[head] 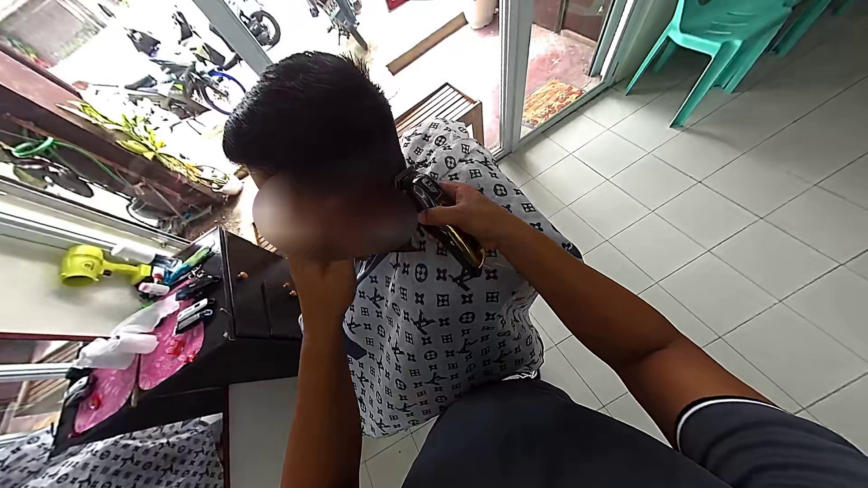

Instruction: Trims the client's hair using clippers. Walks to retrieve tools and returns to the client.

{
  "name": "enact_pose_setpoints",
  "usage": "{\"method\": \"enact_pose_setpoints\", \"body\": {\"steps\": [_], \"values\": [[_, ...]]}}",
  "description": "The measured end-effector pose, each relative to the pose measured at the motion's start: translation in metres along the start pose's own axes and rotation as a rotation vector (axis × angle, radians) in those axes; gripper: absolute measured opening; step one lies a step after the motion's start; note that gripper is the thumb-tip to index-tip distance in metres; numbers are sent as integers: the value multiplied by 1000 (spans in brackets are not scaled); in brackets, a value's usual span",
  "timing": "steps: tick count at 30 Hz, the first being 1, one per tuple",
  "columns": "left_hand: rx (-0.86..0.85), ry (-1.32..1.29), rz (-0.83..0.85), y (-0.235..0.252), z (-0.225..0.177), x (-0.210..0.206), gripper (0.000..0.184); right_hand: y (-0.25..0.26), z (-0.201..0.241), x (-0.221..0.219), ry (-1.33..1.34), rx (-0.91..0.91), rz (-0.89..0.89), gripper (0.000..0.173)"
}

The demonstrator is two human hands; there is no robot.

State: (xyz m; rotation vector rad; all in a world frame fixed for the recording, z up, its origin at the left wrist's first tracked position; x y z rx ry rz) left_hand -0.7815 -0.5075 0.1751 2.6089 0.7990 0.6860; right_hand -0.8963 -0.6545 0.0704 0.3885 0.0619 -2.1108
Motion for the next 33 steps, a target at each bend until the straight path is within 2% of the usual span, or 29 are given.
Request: {"method": "enact_pose_setpoints", "body": {"steps": [4,9,16,20,25,28,33], "values": [[64,291,103,-1,16,-28,39,1,4,-8,28,27,69,43],[74,420,121,-2,31,-33,43,3,4,-9,60,17,92,36],[100,374,117,-9,35,-29,39,6,17,-10,-14,121,67,51],[105,353,109,-10,36,-26,38,7,9,-8,6,61,71,43],[114,323,103,-11,39,-25,38,8,19,-10,-14,144,67,49],[115,326,101,-13,40,-23,38,9,13,-10,-13,94,81,42],[147,329,99,-14,44,-23,37,6,27,-13,-106,179,55,53]]}}
Point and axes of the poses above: each hand's wrist, its own y-axis towards the middle knuckle, its own x-axis out of the back of the hand, z = x × y, the point moved 10 cm from there along y, towards the middle knuckle, and after that the axes turned 6 degrees about x, right-handed, at the moved point
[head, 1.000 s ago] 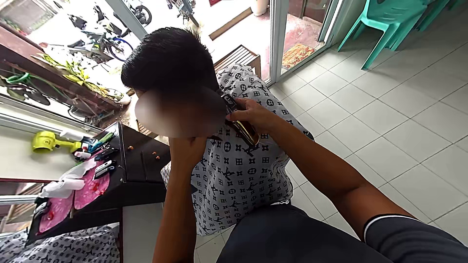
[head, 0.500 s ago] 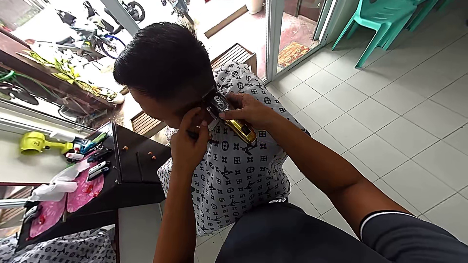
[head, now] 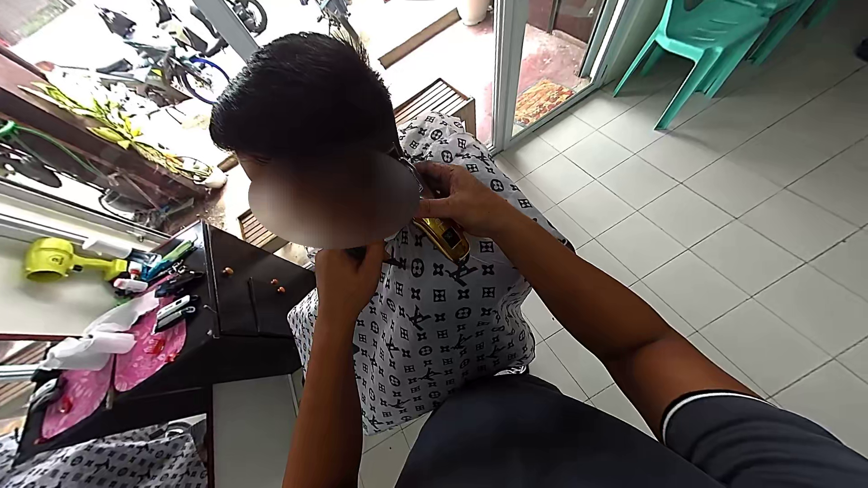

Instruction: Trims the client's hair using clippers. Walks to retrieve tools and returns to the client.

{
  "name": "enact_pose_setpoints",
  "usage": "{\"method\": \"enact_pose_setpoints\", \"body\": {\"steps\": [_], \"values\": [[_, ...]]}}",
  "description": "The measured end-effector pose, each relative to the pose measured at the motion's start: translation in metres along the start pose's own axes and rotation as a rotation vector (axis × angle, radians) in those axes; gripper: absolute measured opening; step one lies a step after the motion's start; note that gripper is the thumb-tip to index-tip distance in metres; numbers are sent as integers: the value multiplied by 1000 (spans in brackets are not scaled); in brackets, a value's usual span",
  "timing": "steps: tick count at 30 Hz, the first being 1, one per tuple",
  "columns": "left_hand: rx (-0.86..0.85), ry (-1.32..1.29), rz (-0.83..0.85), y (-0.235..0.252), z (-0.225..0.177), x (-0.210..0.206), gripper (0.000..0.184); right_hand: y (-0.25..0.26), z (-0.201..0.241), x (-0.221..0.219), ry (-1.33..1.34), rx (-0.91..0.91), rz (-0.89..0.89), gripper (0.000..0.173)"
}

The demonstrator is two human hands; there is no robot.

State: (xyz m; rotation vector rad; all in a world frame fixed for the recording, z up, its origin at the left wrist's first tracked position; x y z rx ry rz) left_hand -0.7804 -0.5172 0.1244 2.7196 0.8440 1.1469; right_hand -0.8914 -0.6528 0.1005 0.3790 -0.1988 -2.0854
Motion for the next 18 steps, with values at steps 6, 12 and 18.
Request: {"method": "enact_pose_setpoints", "body": {"steps": [6,12,18], "values": [[24,-36,6,0,5,1,37,-1,0,-3,-80,-4,-8,54],[23,-62,4,0,6,3,35,-2,5,-6,-184,-13,-9,55],[42,-87,6,-1,10,2,33,-3,16,-13,-234,25,-10,62]]}}
Point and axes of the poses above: each hand's wrist, its own y-axis towards the middle knuckle, its own x-axis out of the back of the hand, z = x × y, the point moved 10 cm from there along y, towards the middle knuckle, and after that the axes turned 6 degrees about x, right-handed, at the moved point
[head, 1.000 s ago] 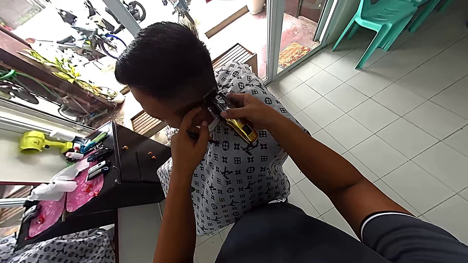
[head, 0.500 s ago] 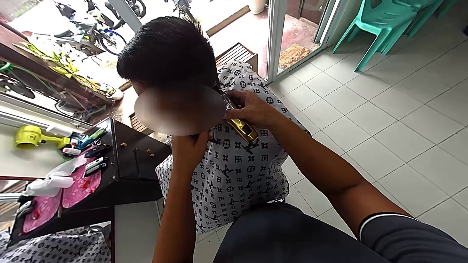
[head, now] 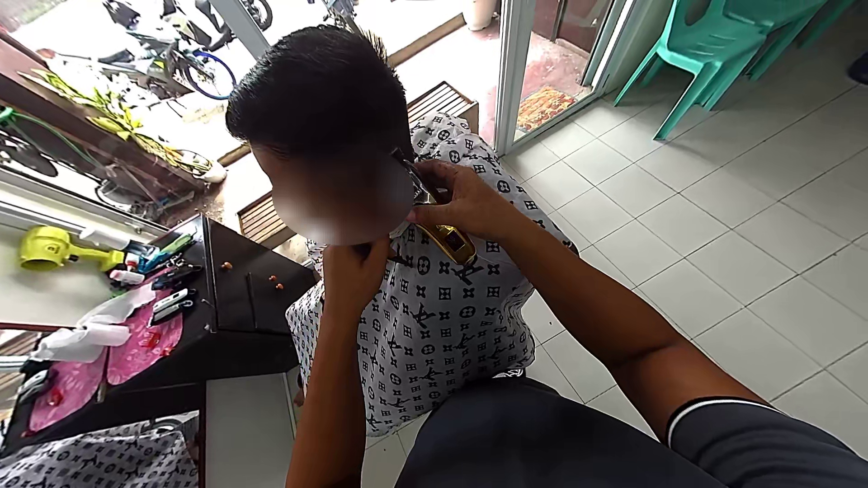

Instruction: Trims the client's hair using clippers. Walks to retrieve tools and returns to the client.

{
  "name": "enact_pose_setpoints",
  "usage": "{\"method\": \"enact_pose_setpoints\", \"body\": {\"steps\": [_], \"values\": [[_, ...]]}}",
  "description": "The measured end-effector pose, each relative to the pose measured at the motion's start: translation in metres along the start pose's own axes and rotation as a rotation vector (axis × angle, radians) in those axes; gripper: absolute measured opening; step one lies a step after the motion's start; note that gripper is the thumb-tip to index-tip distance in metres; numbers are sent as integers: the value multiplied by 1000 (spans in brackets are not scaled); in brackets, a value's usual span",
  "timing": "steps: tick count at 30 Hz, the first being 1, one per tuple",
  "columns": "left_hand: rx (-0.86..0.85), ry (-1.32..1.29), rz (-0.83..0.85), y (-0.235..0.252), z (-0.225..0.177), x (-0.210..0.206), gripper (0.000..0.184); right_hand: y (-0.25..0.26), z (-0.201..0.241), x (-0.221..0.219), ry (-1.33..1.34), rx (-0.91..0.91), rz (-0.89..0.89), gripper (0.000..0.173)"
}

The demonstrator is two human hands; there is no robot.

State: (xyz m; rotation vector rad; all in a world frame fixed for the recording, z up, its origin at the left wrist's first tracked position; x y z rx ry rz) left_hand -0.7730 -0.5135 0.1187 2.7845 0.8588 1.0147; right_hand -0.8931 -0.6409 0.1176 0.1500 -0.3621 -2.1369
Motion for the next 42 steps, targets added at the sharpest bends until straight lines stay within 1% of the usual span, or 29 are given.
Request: {"method": "enact_pose_setpoints", "body": {"steps": [4,6,8,9,11,13,14,15,16,17,19,21,23,25,26,29,31,32,34,36,40,42], "values": [[-3,-5,-1,1,3,1,34,3,-5,0,33,-34,5,59],[3,3,10,0,5,-1,36,1,-3,-4,174,-43,-9,53],[-17,-52,2,-4,0,3,33,-6,-12,-7,373,-102,-23,43],[-39,-139,-23,-5,-5,10,28,-12,-21,-6,438,-143,-45,41],[-35,-480,-66,-4,-14,28,13,-23,-39,2,496,-202,-95,40],[2,-829,-53,0,-20,41,16,-33,-54,11,503,-252,-145,40],[1,-912,-57,3,-25,45,19,-36,-58,14,500,-271,-162,40],[-4,-934,-84,5,-30,48,22,-38,-59,16,495,-276,-171,39],[-18,-885,-122,8,-34,51,24,-39,-58,17,489,-274,-174,40],[-43,-783,-159,9,-39,53,22,-39,-57,18,484,-265,-172,41],[-118,-591,-161,8,-48,53,18,-38,-55,20,485,-241,-174,40],[-182,-615,-118,8,-54,52,16,-35,-54,23,464,-226,-174,41],[-209,-516,-147,11,-57,53,10,-32,-52,26,423,-221,-179,43],[-216,-380,-161,13,-57,45,14,-25,-45,27,383,-213,-148,45],[-225,-293,-138,13,-58,37,18,-20,-42,25,384,-210,-98,46],[-211,53,-41,12,-46,5,37,-9,-39,17,437,-173,5,41],[-205,237,-55,12,-38,-9,45,-3,-36,13,451,-153,48,38],[-195,286,-65,12,-34,-12,46,-1,-36,11,454,-157,57,37],[-160,306,-77,11,-28,-11,45,1,-35,11,455,-168,62,35],[-136,279,-74,9,-23,-9,41,4,-31,11,453,-140,65,35],[-135,231,-74,4,-18,-7,38,8,-19,12,375,-29,48,45],[-130,216,-73,3,-15,-7,38,6,-23,12,379,-72,58,40]]}}
Point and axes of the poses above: each hand's wrist, its own y-axis towards the middle knuckle, its own x-axis out of the back of the hand, z = x × y, the point moved 10 cm from there along y, towards the middle knuckle, and after that the axes turned 6 degrees about x, right-handed, at the moved point
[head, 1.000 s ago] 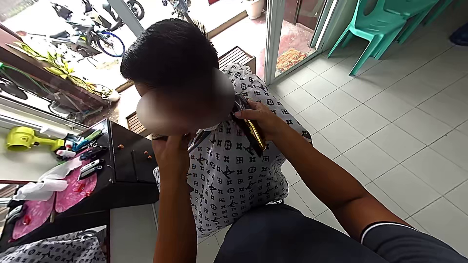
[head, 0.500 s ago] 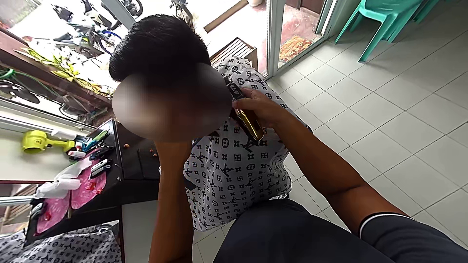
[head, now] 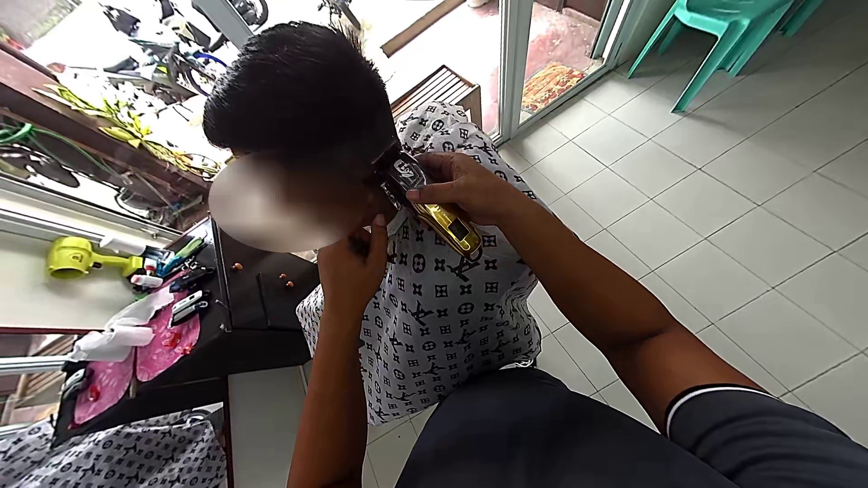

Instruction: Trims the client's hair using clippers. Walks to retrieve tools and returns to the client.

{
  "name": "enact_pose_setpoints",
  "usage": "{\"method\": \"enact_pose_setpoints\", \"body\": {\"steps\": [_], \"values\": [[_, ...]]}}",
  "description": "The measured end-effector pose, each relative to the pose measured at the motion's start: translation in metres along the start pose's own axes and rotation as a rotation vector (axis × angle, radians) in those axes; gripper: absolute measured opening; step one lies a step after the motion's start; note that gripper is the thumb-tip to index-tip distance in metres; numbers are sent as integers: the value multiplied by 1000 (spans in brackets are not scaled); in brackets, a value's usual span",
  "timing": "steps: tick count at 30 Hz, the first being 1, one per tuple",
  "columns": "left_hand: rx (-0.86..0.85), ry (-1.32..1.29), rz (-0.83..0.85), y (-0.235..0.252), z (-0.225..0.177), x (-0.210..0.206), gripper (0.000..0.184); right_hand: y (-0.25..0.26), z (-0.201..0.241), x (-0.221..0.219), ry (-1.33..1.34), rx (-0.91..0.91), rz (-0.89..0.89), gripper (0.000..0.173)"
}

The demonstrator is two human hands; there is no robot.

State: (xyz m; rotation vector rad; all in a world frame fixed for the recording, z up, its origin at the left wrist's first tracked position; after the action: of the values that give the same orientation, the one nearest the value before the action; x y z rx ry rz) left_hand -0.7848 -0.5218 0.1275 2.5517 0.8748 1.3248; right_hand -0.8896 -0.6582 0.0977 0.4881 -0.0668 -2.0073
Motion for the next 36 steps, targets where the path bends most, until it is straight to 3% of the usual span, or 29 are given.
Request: {"method": "enact_pose_setpoints", "body": {"steps": [3,8,12,17,21,26,30,36], "values": [[8,-25,5,-2,3,0,37,-1,-4,0,50,-52,6,36],[15,-46,10,-4,7,-2,37,3,5,-4,25,32,4,43],[26,-54,6,-5,10,-1,38,-1,-4,-1,40,-55,-6,37],[34,-82,13,-6,13,-3,38,2,10,-8,-3,38,-8,44],[31,-91,20,-6,15,-2,38,1,-2,-6,-3,-43,1,38],[47,-129,28,-6,19,-4,38,3,10,-15,21,26,-14,43],[57,-114,25,-6,20,-2,38,1,0,-13,9,-51,-4,40],[54,-140,26,-7,22,-5,38,3,13,-19,-14,25,-20,43]]}}
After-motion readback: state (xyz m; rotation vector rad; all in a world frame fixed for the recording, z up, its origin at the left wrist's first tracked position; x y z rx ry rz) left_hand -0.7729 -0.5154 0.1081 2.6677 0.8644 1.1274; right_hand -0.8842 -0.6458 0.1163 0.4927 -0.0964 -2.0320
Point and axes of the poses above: each hand's wrist, its own y-axis towards the middle knuckle, its own x-axis out of the back of the hand, z = x × y, the point moved 10 cm from there along y, towards the middle knuckle, and after that the axes turned 6 degrees about x, right-handed, at the moved point
